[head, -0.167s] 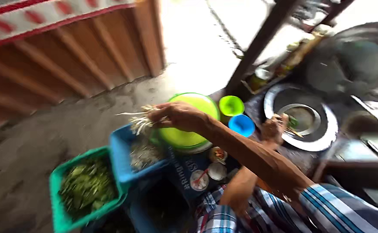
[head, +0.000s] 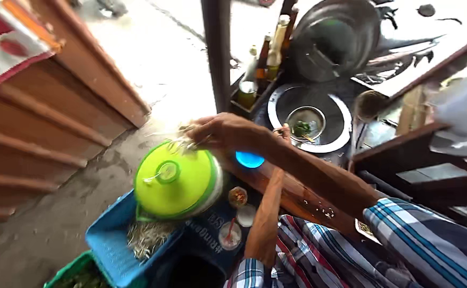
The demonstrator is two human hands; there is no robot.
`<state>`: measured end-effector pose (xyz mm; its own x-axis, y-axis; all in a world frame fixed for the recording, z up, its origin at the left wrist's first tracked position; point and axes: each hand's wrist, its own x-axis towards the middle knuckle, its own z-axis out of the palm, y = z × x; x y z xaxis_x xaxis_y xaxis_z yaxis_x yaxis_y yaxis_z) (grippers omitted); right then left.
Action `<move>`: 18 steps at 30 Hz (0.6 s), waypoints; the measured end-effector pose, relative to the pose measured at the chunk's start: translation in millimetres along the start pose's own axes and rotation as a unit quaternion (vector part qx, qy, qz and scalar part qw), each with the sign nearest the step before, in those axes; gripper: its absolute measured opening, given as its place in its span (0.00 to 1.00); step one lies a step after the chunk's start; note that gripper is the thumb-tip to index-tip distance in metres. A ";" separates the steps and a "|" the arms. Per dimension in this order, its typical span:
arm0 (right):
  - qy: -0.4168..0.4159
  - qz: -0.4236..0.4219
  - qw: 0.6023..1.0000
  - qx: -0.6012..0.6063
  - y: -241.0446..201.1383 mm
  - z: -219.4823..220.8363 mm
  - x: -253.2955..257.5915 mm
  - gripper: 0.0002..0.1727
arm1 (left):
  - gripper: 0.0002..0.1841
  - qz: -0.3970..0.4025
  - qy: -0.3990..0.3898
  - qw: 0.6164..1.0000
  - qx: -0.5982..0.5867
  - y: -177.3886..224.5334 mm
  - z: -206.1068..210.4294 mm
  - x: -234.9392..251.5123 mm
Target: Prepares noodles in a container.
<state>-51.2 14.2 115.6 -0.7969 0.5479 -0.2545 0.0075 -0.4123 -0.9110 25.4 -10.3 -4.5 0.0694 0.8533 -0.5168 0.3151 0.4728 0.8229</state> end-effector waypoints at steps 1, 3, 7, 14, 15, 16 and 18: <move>0.043 -0.022 0.999 -0.018 -8.1 -33.1 -19.0 0.11 | 0.20 0.043 0.071 0.996 0.015 -1.3 12.0 17.6; 0.150 -0.046 0.987 -0.041 -21.2 -97.4 -57.6 0.14 | 0.19 0.145 0.218 0.965 0.027 -7.7 31.5 49.7; 0.367 -0.077 0.923 -0.089 -14.2 -219.1 -118.7 0.14 | 0.29 0.218 0.289 0.932 0.018 -1.0 41.2 70.2; 0.295 0.050 0.813 -0.500 79.8 -351.8 -130.1 0.24 | 0.32 0.212 0.283 0.930 0.095 14.4 51.4 74.4; 0.271 0.061 0.816 -0.507 81.7 -356.3 -129.2 0.27 | 0.32 0.215 0.290 0.927 0.105 16.6 52.9 78.4; 0.263 0.065 0.821 -0.503 80.1 -356.8 -130.2 0.28 | 0.31 0.215 0.294 0.924 0.114 19.7 53.5 82.2; 0.283 0.057 0.819 -0.495 78.7 -352.4 -138.0 0.23 | 0.30 0.218 0.301 0.920 0.121 24.0 55.5 88.1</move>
<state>272.3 162.7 -35.2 -0.3508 0.9125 -0.2103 0.7722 0.1549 -0.6162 91.6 64.0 -43.4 -0.2750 0.9520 0.1346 0.5887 0.0560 0.8064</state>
